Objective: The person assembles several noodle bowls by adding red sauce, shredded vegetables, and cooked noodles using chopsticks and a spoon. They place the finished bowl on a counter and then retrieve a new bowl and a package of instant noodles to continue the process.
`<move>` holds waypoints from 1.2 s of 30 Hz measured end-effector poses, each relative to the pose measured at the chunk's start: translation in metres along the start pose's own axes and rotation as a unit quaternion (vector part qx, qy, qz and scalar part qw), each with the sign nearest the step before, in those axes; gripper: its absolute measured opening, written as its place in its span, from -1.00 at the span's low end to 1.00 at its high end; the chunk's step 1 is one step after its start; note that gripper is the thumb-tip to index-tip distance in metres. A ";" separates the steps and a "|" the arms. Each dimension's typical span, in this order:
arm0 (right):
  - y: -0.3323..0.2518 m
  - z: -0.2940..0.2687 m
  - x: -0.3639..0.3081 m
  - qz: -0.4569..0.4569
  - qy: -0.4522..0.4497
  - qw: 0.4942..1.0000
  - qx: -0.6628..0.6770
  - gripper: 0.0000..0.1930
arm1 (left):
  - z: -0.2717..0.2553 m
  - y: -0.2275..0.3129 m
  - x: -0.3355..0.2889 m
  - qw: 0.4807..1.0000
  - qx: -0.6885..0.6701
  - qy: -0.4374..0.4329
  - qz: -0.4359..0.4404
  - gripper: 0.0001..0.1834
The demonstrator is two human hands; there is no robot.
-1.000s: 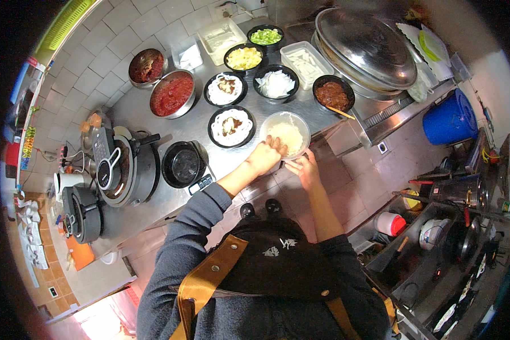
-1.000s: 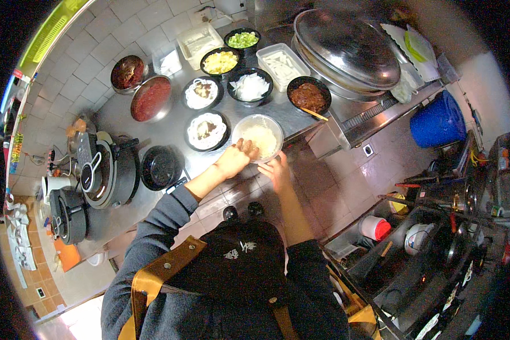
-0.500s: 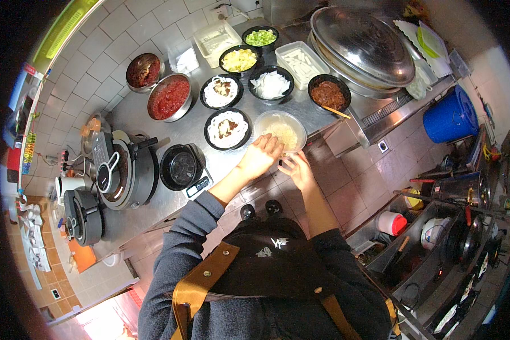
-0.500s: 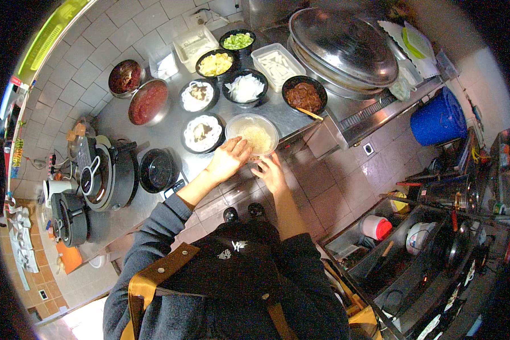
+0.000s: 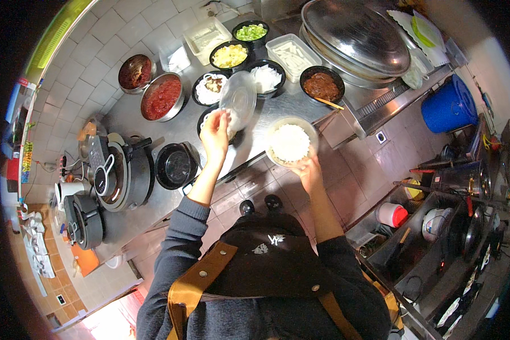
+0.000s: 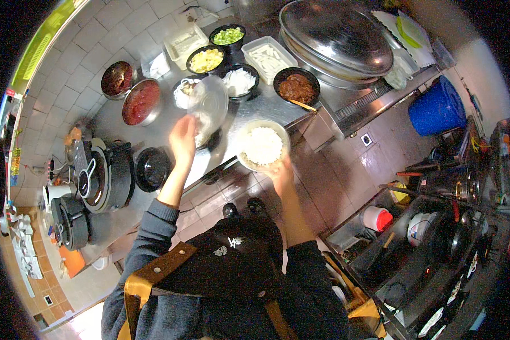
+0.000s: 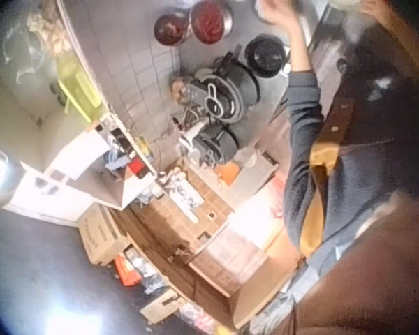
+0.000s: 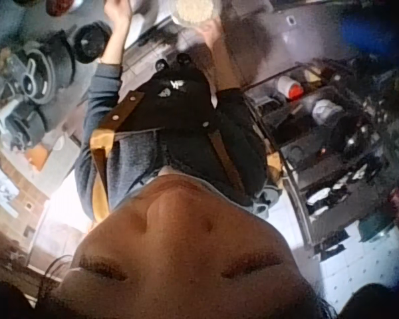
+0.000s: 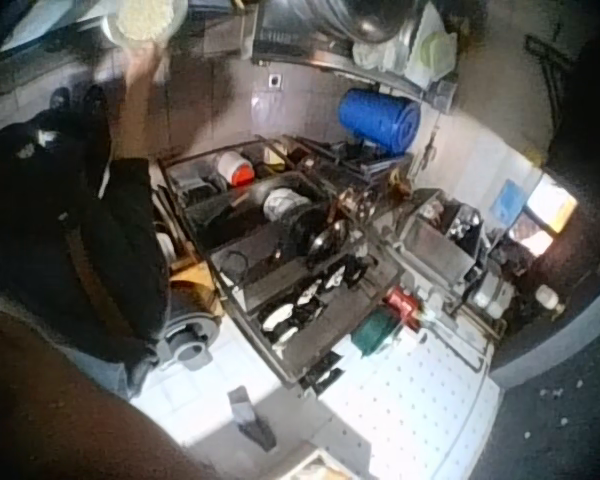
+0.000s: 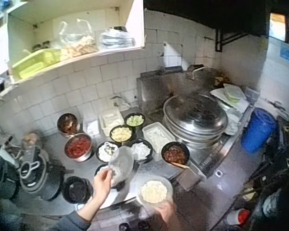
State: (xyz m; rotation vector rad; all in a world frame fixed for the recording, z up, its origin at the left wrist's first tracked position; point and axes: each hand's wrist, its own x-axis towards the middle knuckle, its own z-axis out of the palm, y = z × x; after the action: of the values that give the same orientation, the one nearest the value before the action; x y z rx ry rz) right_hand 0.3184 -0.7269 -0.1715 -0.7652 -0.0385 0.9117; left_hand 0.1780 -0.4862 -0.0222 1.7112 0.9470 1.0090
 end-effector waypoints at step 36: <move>-0.031 0.042 -0.031 0.011 -0.150 0.966 -0.209 -0.44 | -0.087 -0.113 -0.173 0.952 0.107 -0.132 -0.256 -0.55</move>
State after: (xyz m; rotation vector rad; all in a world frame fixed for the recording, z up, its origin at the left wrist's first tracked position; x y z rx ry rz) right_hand 0.3062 -0.7360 -0.1130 -1.0115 -0.5045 1.0500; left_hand 0.0162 -0.5819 -0.1449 1.5971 1.2652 0.3386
